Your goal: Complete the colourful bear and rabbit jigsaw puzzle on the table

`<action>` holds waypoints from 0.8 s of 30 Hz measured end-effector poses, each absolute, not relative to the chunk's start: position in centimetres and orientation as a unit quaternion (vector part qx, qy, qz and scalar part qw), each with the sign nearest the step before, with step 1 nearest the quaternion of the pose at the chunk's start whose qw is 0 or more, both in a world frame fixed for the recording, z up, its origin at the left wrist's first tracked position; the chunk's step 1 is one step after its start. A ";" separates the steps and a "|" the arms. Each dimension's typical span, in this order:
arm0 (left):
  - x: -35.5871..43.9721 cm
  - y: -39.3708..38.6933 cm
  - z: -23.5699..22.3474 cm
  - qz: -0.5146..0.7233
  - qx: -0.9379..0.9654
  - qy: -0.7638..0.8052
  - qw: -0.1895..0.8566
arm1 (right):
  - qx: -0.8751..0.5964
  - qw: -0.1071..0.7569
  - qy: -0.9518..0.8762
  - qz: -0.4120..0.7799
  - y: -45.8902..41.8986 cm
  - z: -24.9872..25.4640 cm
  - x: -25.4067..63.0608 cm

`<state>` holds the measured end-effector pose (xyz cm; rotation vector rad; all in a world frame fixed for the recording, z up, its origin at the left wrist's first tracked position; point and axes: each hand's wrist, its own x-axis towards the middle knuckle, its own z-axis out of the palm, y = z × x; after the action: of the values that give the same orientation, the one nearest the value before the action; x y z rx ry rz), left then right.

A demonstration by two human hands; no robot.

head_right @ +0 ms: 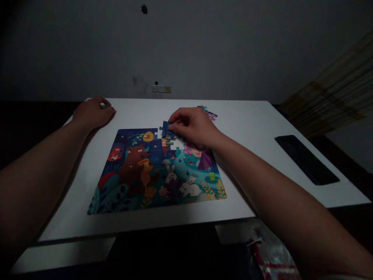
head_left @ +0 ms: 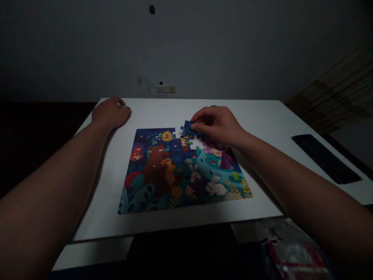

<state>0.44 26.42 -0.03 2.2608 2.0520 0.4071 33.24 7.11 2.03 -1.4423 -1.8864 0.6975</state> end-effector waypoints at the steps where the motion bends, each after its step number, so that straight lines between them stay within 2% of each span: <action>1: 0.4 26.4 -0.1 0.132 0.735 0.664 0.031 | -0.546 0.334 -0.720 0.268 7.4 1.8 32.8; 4: 0.4 26.4 -0.2 0.134 0.737 0.662 0.030 | -0.547 0.333 -0.723 0.260 8.4 1.4 32.2; 13: 0.2 26.5 -0.7 0.160 0.743 0.648 0.045 | -0.552 0.248 -0.763 0.227 9.5 1.7 31.6; 18: 0.1 26.8 -1.0 0.171 0.735 0.651 0.083 | -0.535 0.247 -0.777 0.221 9.4 1.8 31.0; 24: 0.1 26.6 -1.0 0.165 0.742 0.648 0.050 | -0.516 0.246 -0.800 0.180 9.3 1.4 30.9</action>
<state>0.09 26.60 -0.96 2.2595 1.9733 0.5033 30.86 9.31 1.43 -1.4084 -2.1843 0.4914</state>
